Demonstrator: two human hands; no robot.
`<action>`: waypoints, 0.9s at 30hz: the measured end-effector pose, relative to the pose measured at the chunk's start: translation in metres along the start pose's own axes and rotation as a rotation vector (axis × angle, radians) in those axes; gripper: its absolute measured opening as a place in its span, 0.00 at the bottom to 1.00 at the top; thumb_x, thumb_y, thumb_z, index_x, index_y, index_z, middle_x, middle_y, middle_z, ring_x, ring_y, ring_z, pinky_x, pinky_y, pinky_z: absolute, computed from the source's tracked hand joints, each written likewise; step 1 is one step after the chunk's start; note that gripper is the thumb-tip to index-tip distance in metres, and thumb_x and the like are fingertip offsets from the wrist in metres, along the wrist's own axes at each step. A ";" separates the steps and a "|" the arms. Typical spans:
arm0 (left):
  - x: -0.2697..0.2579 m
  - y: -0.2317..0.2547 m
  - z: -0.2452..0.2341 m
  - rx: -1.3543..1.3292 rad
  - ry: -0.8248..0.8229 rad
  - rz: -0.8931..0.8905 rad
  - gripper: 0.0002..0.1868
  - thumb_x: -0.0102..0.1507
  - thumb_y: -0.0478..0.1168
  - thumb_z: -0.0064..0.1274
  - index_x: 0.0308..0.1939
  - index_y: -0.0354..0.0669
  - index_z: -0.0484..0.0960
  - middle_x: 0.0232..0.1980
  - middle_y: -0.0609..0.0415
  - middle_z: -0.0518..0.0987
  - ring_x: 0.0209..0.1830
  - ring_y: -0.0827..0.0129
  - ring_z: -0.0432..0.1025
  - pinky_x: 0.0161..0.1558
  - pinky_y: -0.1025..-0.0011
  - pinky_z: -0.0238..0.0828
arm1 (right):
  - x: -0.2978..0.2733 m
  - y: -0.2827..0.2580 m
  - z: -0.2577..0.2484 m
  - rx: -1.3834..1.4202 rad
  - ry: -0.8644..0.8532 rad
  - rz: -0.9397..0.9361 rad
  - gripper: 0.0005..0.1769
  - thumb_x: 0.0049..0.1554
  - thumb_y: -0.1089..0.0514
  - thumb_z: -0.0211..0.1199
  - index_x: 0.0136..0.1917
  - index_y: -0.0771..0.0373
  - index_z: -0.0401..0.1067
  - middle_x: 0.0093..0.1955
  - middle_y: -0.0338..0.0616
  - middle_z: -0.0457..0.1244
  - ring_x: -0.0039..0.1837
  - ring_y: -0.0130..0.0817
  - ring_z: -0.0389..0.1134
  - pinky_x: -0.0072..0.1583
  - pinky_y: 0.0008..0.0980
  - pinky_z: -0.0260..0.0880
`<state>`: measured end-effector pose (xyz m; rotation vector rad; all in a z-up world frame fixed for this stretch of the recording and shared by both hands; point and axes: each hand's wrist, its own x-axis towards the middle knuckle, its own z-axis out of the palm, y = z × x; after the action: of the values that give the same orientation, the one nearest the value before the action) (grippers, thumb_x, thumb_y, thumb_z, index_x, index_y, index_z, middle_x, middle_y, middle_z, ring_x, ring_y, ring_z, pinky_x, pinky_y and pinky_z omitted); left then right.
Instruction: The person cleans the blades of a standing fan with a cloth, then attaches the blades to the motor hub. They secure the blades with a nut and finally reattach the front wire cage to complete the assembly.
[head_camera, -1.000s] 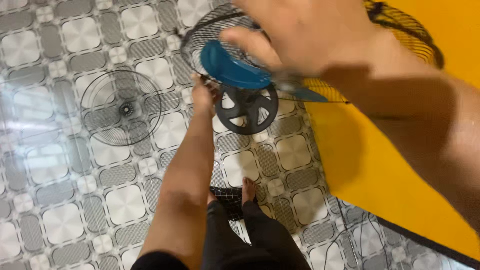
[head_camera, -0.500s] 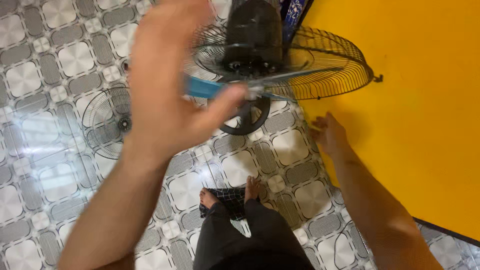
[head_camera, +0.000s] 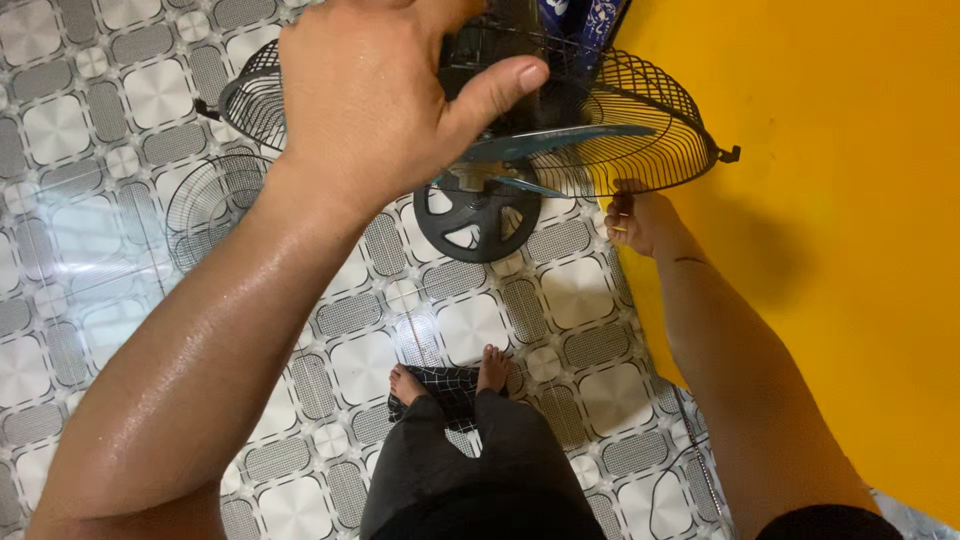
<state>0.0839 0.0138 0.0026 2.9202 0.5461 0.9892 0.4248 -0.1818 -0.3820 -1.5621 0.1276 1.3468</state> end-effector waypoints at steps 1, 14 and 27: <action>0.001 0.000 0.001 0.016 0.024 0.021 0.26 0.71 0.66 0.56 0.53 0.49 0.87 0.38 0.52 0.82 0.32 0.55 0.76 0.31 0.58 0.71 | 0.001 0.000 0.000 0.013 -0.005 -0.020 0.13 0.65 0.43 0.56 0.47 0.52 0.69 0.36 0.38 0.61 0.38 0.37 0.62 0.46 0.43 0.67; 0.007 0.002 0.000 -0.002 0.122 0.058 0.28 0.67 0.66 0.59 0.44 0.43 0.85 0.43 0.53 0.81 0.38 0.57 0.78 0.35 0.61 0.72 | -0.035 0.042 0.033 -0.603 0.348 -1.025 0.17 0.59 0.55 0.65 0.56 0.69 0.74 0.50 0.47 0.71 0.51 0.39 0.74 0.55 0.35 0.74; 0.009 0.005 0.006 0.090 0.072 0.008 0.30 0.68 0.71 0.53 0.51 0.50 0.87 0.35 0.56 0.80 0.29 0.61 0.75 0.26 0.63 0.68 | -0.021 0.034 0.068 -0.500 0.639 -1.134 0.14 0.59 0.57 0.71 0.49 0.72 0.75 0.45 0.52 0.72 0.47 0.41 0.76 0.51 0.34 0.76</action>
<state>0.0957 0.0132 0.0038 2.9773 0.5972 1.1027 0.3496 -0.1593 -0.3754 -1.9377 -0.6628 -0.0408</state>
